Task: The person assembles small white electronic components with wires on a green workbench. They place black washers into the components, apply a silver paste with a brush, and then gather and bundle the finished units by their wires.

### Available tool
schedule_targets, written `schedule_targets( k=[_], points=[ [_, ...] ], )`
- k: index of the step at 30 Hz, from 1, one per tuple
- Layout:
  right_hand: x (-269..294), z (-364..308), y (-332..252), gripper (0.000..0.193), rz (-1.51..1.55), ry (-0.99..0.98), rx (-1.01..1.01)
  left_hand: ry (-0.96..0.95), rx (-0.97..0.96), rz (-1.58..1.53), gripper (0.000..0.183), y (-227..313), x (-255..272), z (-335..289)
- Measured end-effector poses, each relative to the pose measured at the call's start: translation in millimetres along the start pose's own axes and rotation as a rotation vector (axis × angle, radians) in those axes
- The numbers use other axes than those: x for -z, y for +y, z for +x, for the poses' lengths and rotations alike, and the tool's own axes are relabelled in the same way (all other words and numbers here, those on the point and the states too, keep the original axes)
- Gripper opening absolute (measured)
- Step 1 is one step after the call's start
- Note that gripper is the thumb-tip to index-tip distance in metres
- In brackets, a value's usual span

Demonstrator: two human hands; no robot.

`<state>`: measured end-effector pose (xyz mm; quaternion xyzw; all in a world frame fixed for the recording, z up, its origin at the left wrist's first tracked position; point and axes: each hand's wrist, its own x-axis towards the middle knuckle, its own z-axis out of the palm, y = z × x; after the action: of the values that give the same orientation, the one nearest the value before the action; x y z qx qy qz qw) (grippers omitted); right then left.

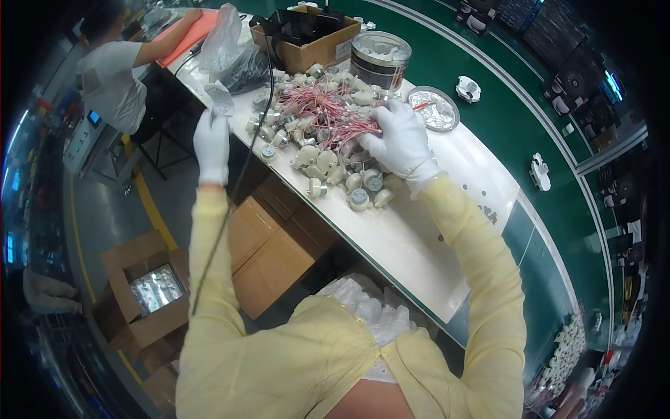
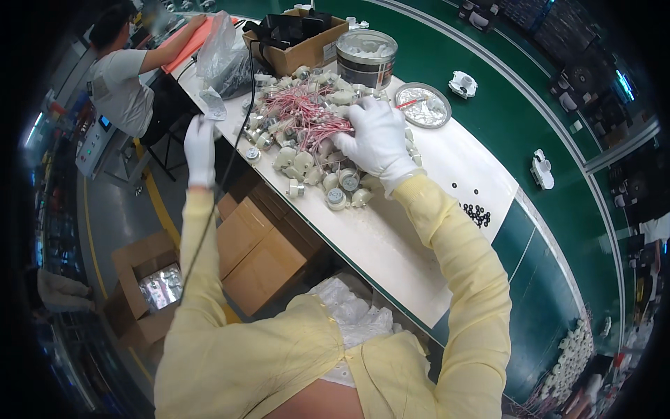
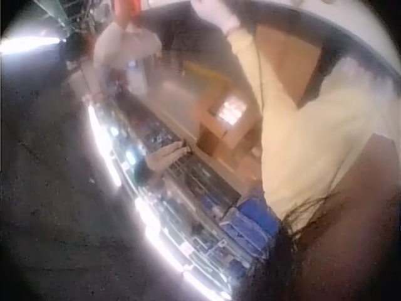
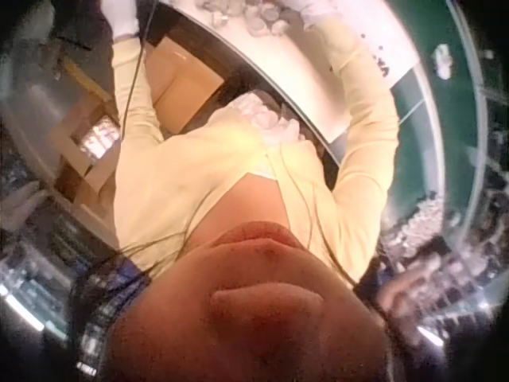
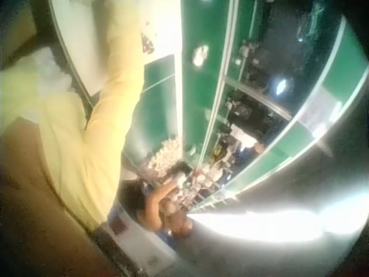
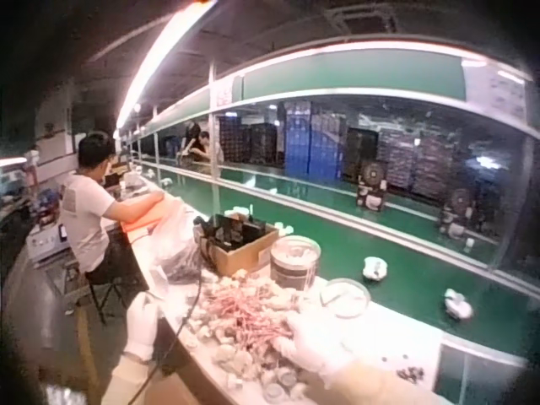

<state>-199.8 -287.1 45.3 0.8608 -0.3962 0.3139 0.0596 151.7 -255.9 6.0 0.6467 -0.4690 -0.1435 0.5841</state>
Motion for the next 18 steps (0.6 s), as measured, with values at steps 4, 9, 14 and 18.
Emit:
schedule_targets(
  k=[4, 9, 14, 18],
  points=[
    [6.2, 13.3, -9.5, 0.021, -0.016, -0.019, 0.32, -0.067, 0.227, -0.548, 0.02, 8.2, 4.9, -123.7],
    [4.5, 1.8, -8.4, 0.023, -0.068, -0.057, 0.364, -0.176, 1.006, -1.184, 0.024, 29.7, 3.6, -246.3],
    [-8.4, 10.3, -1.0, 0.02, -0.006, -0.228, 0.122, -0.439, -0.045, -0.241, 0.034, 123.0, -18.0, -211.4],
    [-10.1, 9.0, 6.6, 0.026, 0.282, -0.005, 0.237, -0.343, -0.209, -0.119, 0.022, 137.2, -68.7, -79.3]
  ],
)
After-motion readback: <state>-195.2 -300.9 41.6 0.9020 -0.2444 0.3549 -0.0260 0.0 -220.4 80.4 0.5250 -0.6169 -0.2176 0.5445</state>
